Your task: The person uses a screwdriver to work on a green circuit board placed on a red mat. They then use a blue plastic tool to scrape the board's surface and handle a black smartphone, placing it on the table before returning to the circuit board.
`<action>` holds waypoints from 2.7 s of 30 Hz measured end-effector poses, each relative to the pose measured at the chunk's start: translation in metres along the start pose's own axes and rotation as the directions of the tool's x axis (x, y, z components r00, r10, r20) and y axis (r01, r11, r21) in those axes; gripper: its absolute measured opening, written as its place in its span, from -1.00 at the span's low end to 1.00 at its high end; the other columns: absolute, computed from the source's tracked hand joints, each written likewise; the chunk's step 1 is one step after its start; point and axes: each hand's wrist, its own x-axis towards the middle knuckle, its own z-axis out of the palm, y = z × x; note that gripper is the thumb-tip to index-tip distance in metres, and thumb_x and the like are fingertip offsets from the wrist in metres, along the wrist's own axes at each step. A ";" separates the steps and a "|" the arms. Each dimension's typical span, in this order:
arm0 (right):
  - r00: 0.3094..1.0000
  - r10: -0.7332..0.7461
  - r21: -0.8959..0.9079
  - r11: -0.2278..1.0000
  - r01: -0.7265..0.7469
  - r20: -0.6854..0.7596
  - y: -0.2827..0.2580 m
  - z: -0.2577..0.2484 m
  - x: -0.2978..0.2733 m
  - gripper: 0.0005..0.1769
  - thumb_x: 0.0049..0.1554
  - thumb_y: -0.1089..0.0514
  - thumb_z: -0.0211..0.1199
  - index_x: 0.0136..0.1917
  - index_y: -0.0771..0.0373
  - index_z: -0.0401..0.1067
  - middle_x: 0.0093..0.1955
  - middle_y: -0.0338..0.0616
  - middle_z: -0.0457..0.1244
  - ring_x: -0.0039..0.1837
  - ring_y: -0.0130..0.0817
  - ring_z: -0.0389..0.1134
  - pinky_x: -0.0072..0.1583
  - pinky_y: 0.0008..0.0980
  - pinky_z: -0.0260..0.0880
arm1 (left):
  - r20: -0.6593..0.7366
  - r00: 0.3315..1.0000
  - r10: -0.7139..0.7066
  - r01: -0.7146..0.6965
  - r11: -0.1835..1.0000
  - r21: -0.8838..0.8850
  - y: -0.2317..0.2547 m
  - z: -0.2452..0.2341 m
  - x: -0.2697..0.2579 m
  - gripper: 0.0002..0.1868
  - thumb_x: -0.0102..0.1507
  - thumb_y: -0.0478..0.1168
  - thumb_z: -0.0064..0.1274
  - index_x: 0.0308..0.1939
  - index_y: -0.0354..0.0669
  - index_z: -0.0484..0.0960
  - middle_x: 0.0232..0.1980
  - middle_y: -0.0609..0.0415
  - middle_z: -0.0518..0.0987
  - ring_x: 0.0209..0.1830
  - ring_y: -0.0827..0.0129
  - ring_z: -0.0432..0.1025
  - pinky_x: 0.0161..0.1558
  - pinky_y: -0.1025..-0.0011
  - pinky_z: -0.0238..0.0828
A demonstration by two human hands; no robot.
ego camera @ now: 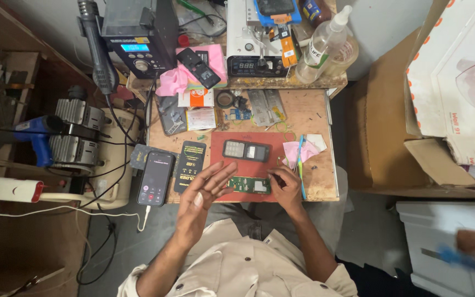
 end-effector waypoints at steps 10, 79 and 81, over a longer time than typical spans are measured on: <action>0.996 -0.085 0.009 0.996 0.085 -0.003 -0.007 -0.001 0.004 -0.86 0.11 0.40 0.33 -0.03 0.34 0.52 -0.09 -0.15 0.35 -0.18 -0.50 0.36 -0.16 -0.51 0.35 | -0.167 0.974 0.153 -0.129 0.981 0.145 0.008 -0.017 -0.011 -0.12 0.39 0.25 -0.10 0.53 -0.40 0.15 0.60 -0.39 0.24 0.65 -0.09 0.16 0.52 0.04 0.11; 1.000 0.014 0.036 0.999 -0.015 0.014 -0.004 0.001 0.002 -0.86 0.08 0.41 0.33 -0.06 0.32 0.56 -0.13 -0.20 0.36 -0.32 -0.61 0.27 -0.31 -0.55 0.19 | -0.383 0.921 0.073 0.010 0.978 0.209 -0.031 -0.043 -0.013 -0.29 0.27 -0.14 0.01 0.46 -0.40 0.27 0.55 -0.24 0.30 0.62 0.01 0.15 0.48 0.06 0.11; 1.000 0.016 0.033 0.999 -0.016 0.012 -0.003 0.001 0.002 -0.87 0.08 0.41 0.34 -0.06 0.32 0.55 -0.14 -0.20 0.36 -0.30 -0.59 0.29 -0.30 -0.55 0.22 | -0.336 0.939 0.072 -0.014 0.985 0.174 -0.028 -0.037 -0.010 -0.28 0.28 -0.12 0.02 0.47 -0.40 0.26 0.57 -0.27 0.28 0.63 -0.01 0.14 0.48 0.04 0.12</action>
